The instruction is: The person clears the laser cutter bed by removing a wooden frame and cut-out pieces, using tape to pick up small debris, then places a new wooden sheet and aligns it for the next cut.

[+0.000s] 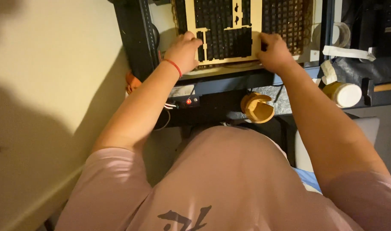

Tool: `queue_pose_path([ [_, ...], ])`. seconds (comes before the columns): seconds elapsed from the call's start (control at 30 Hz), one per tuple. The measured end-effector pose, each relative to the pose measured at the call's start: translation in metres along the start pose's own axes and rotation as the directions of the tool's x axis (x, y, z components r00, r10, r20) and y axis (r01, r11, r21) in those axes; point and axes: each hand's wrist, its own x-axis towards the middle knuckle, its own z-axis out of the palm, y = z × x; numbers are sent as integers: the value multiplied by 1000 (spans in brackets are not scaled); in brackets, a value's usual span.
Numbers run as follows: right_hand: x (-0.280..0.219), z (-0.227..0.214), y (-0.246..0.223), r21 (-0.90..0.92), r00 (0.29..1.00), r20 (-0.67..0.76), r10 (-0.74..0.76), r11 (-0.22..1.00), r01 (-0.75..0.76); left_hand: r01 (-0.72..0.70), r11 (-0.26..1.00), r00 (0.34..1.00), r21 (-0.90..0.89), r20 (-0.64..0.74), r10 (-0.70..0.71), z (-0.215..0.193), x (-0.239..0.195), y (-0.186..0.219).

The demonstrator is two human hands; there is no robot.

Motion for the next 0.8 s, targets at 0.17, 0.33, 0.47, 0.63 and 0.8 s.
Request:
queue_pose_path([
  [0.17, 7, 5, -1, -42, 999, 15, 31, 999, -30, -56, 998, 996, 19, -65, 57, 27, 13, -21],
  [0.33, 2, 9, 11, -43, 1000, -10, 2, 999, -2, -2, 989, 970, -145, -239, -34, 31, 2, -20],
  [0.47, 3, 13, 4, 93, 985, -159, -60, 993, 75, 211, 785, 949, -583, -71, -308, 3, -4, 9],
  [0.63, 40, 23, 61, 273, 934, -351, -58, 948, 161, 211, 394, 956, -894, 104, -275, -6, 11, 12],
  [0.8, 12, 12, 53, -121, 947, -303, -108, 990, 74, -64, 791, 842, -608, -458, -284, 45, 78, -77],
])
